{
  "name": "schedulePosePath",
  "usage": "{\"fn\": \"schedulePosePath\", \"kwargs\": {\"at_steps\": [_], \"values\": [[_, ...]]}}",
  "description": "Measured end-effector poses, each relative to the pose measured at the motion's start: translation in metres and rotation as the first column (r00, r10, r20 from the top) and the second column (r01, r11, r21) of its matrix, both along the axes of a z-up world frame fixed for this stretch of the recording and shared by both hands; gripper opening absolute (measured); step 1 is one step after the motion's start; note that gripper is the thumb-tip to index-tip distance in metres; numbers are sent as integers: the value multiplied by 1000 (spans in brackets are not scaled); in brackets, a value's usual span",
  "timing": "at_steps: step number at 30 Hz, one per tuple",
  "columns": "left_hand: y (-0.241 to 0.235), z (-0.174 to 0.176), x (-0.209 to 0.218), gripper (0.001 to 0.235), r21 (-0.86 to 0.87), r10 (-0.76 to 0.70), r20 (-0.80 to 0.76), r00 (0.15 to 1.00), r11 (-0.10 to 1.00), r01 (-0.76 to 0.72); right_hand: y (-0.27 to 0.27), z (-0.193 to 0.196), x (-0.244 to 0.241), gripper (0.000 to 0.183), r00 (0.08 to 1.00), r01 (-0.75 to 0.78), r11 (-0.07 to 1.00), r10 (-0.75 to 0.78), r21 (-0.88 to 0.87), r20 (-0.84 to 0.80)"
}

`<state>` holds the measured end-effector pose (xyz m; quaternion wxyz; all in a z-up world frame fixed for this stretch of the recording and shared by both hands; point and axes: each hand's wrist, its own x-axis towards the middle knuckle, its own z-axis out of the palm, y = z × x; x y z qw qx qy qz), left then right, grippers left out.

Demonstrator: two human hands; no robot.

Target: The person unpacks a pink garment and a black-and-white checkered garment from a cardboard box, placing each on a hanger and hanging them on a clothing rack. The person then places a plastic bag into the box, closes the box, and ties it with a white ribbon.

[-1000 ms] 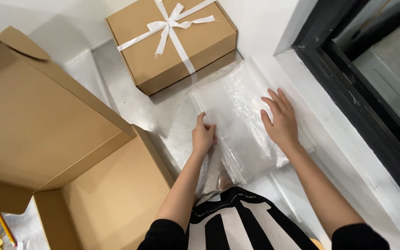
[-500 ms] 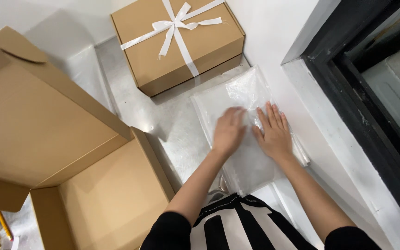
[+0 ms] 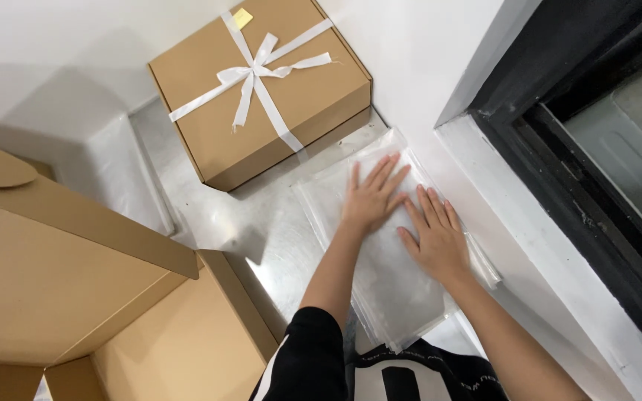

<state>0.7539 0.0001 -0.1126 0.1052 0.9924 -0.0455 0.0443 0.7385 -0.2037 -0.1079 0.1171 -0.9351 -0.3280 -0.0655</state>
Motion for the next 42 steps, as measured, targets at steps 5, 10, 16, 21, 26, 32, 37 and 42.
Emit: {"fn": "schedulePosePath", "kwargs": {"at_steps": [5,10,16,21,26,32,37,42], "values": [[29,2,13,60,-8,93,-184,979,995,-96,4,3,1,69,999,-3,999,4,31,-34],[51,-12,10,56,-67,123,-191,974,988,-138,6,6,0,67,998,-6,999,9,51,-66],[69,-9,-12,56,-27,186,-139,973,981,-191,7,6,-2,67,999,-21,998,23,58,-40],[53,-13,-27,56,76,267,-128,955,963,-259,9,8,-2,69,1000,-25,999,25,46,0],[-27,-36,-55,56,-162,268,73,961,954,-254,7,7,-5,69,999,-25,998,26,54,-21],[-120,6,-135,61,-390,293,28,956,883,-259,1,-8,-1,69,997,-58,998,59,27,-46],[-108,19,-166,75,-281,305,-40,952,910,-304,3,-1,-6,65,998,-60,998,59,35,33],[-67,38,-182,75,-164,348,-255,902,904,-395,6,4,-9,64,992,-89,993,81,82,98]]}}
